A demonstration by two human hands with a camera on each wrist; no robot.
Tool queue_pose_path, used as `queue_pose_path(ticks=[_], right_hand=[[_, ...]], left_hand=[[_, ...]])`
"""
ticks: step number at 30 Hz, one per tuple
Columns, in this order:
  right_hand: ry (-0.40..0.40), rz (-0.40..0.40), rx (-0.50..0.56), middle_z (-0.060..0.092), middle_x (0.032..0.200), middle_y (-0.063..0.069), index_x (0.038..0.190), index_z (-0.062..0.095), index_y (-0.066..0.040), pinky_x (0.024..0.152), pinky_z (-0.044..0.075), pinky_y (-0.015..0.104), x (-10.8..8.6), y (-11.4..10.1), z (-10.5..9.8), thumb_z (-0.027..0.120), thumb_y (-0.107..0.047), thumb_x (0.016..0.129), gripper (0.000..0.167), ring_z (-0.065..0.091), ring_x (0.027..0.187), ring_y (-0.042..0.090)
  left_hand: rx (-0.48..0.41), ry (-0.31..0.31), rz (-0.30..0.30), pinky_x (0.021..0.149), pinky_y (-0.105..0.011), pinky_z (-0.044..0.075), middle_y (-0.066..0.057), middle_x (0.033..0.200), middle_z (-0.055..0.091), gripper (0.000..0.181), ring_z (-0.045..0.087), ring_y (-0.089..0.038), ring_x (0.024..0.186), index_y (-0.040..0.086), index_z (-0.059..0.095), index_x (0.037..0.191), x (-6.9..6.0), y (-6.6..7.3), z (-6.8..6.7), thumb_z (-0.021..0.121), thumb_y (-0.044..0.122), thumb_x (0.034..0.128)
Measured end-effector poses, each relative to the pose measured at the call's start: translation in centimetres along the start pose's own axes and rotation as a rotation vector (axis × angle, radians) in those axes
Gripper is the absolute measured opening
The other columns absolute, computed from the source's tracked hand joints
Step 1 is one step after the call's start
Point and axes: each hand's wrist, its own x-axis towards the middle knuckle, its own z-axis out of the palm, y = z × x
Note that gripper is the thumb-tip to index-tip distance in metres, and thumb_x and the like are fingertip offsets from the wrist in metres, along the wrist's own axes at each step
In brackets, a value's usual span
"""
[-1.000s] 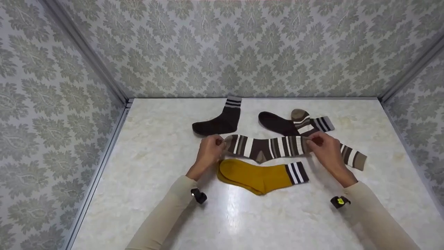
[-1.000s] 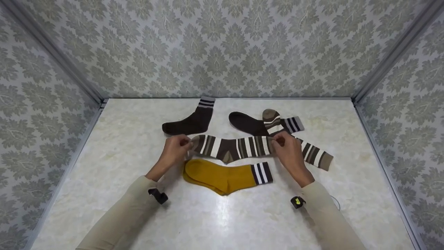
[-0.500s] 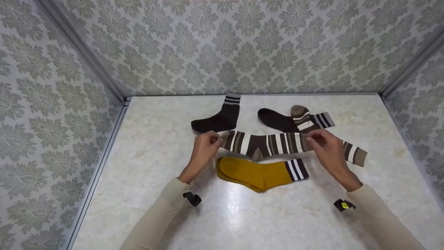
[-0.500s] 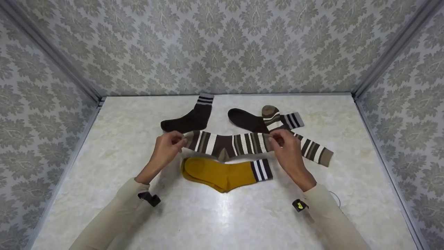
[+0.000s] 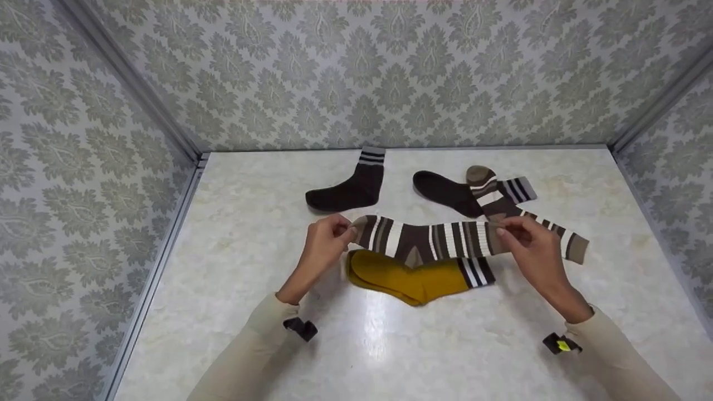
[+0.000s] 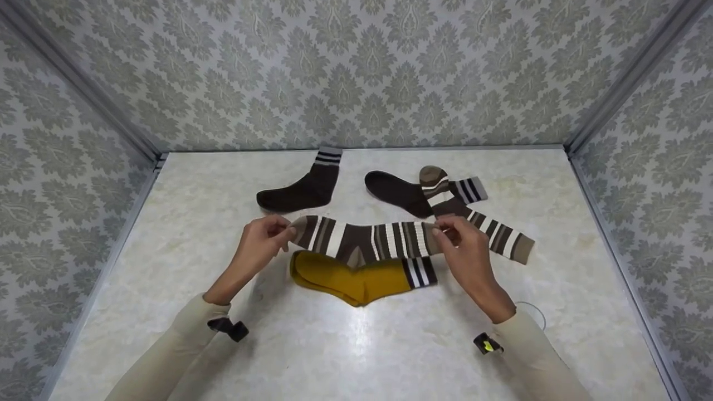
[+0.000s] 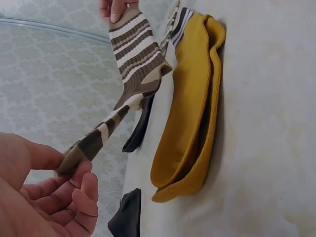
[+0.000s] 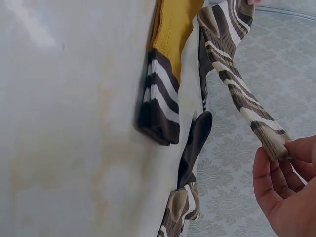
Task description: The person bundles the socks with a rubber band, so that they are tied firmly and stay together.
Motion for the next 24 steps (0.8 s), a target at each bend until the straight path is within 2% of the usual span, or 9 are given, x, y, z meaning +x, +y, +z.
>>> queue_pose_path(ticks=[4, 10, 16, 20, 24], right_hand=[[0.009, 0.011, 0.000, 0.078, 0.102, 0.018, 0.110, 0.079, 0.006, 0.075, 0.052, 0.009, -0.8, -0.5, -0.6, 0.077, 0.015, 0.095, 0.018, 0.071, 0.085, 0.006], [0.001, 0.074, 0.004, 0.078, 0.102, 0.014, 0.111, 0.081, 0.001, 0.076, 0.051, 0.009, -2.0, -0.7, -1.6, 0.079, 0.011, 0.096, 0.019, 0.069, 0.085, 0.004], [-0.024, 0.120, -0.011, 0.077, 0.103, 0.021, 0.112, 0.080, 0.005, 0.073, 0.049, 0.009, -2.8, -0.2, -1.9, 0.078, 0.013, 0.096, 0.018, 0.068, 0.083, 0.004], [-0.060, 0.120, -0.015, 0.078, 0.102, 0.017, 0.111, 0.081, 0.001, 0.070, 0.049, 0.010, -2.9, 0.3, -2.2, 0.079, 0.009, 0.096, 0.017, 0.068, 0.082, 0.003], [-0.101, 0.124, -0.036, 0.079, 0.100, 0.012, 0.109, 0.082, -0.003, 0.069, 0.049, 0.010, -3.1, 1.1, -2.0, 0.080, 0.004, 0.098, 0.014, 0.068, 0.080, 0.001]], left_hand=[[-0.030, -0.036, -0.031, 0.062, -0.026, 0.053, -0.002, 0.077, 0.074, 0.006, 0.073, -0.033, 0.069, 0.003, 0.077, 0.097, -0.9, 0.0, 0.0, 0.074, 0.006, 0.0997], [-0.043, -0.086, -0.071, 0.062, -0.026, 0.052, -0.001, 0.078, 0.073, 0.006, 0.069, -0.023, 0.068, 0.002, 0.077, 0.098, -2.5, -0.4, 0.2, 0.074, 0.006, 0.0990], [-0.076, -0.117, -0.128, 0.061, -0.026, 0.052, -0.003, 0.079, 0.076, 0.006, 0.072, -0.030, 0.070, 0.000, 0.078, 0.097, -3.6, -1.3, 0.4, 0.074, 0.005, 0.0988], [-0.055, -0.137, -0.132, 0.061, -0.025, 0.051, -0.003, 0.078, 0.077, 0.007, 0.068, -0.019, 0.068, 0.000, 0.078, 0.095, -4.0, -1.9, 0.8, 0.074, 0.006, 0.0984], [-0.059, -0.174, -0.132, 0.061, -0.024, 0.052, -0.004, 0.079, 0.078, 0.008, 0.072, -0.019, 0.071, 0.000, 0.078, 0.094, -4.3, -2.3, 1.2, 0.075, 0.006, 0.0984]])
